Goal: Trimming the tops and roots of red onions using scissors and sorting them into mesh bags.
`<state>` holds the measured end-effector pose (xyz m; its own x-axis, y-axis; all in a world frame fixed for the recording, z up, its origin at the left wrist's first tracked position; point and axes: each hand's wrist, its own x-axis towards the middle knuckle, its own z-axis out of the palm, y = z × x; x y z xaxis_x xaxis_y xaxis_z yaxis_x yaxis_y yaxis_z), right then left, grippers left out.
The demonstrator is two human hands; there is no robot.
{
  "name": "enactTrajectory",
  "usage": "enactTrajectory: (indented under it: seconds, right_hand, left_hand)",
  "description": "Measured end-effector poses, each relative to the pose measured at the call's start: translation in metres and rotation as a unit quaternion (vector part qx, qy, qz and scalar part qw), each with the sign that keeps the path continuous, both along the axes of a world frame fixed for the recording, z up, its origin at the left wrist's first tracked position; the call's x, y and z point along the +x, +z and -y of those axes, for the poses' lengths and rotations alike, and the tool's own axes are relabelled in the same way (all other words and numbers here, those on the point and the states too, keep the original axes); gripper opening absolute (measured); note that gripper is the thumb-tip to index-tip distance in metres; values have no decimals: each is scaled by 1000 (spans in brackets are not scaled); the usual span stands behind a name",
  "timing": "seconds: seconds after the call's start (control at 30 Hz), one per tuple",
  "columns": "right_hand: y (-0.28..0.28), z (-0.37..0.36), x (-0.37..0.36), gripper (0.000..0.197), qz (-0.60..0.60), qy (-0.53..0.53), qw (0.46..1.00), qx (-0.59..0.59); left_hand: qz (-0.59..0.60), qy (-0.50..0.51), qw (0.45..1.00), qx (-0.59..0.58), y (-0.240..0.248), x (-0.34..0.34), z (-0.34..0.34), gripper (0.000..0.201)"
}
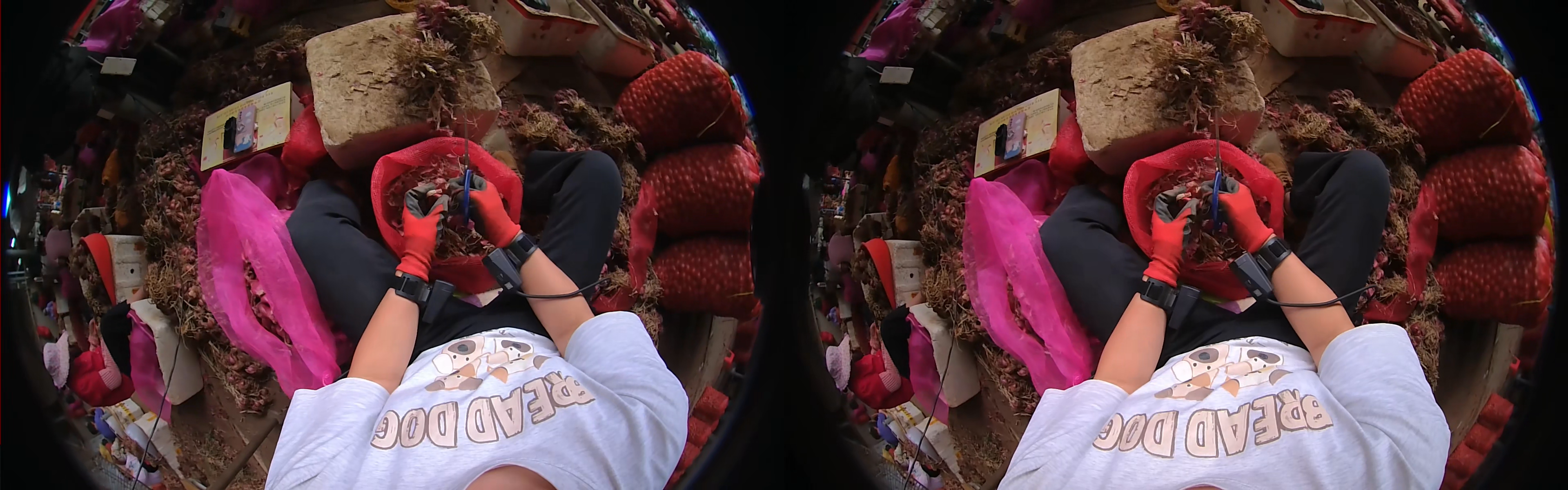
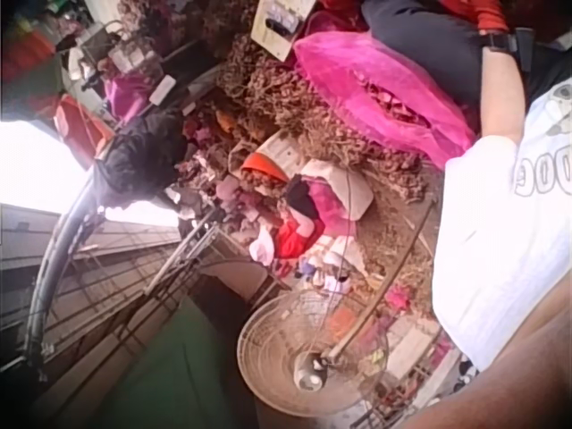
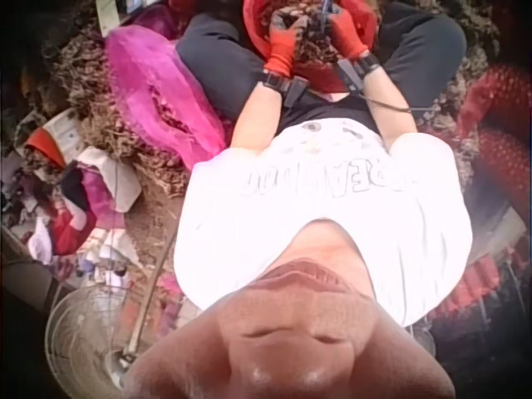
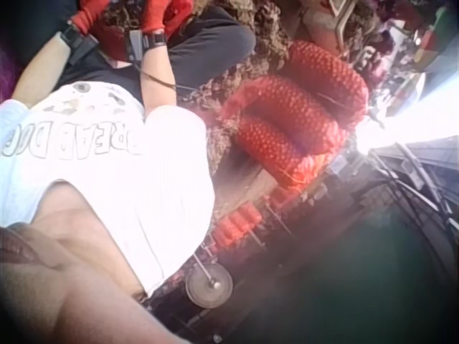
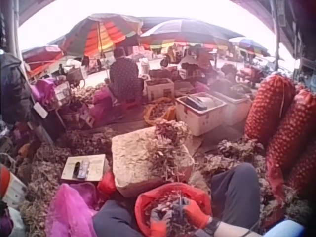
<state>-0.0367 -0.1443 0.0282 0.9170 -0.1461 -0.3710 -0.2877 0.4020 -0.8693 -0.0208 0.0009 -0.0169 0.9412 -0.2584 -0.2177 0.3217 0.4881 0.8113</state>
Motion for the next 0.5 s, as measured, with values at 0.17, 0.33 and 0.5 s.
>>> enactTrajectory:
  seconds: [0.17,0.33,0.5]
  right_hand:
    - [6,11,4,22,-2,61,998,-15]
    - [10,8,2,24,30,76,996,-41]
    - [23,6,3,28,41,61,996,58]
  left_hand:
    - [158,-5,979,131,25,-5,10,38]
    - [186,-50,967,166,28,-8,9,35]
    - [-20,-49,996,-72,15,-1,4,25]
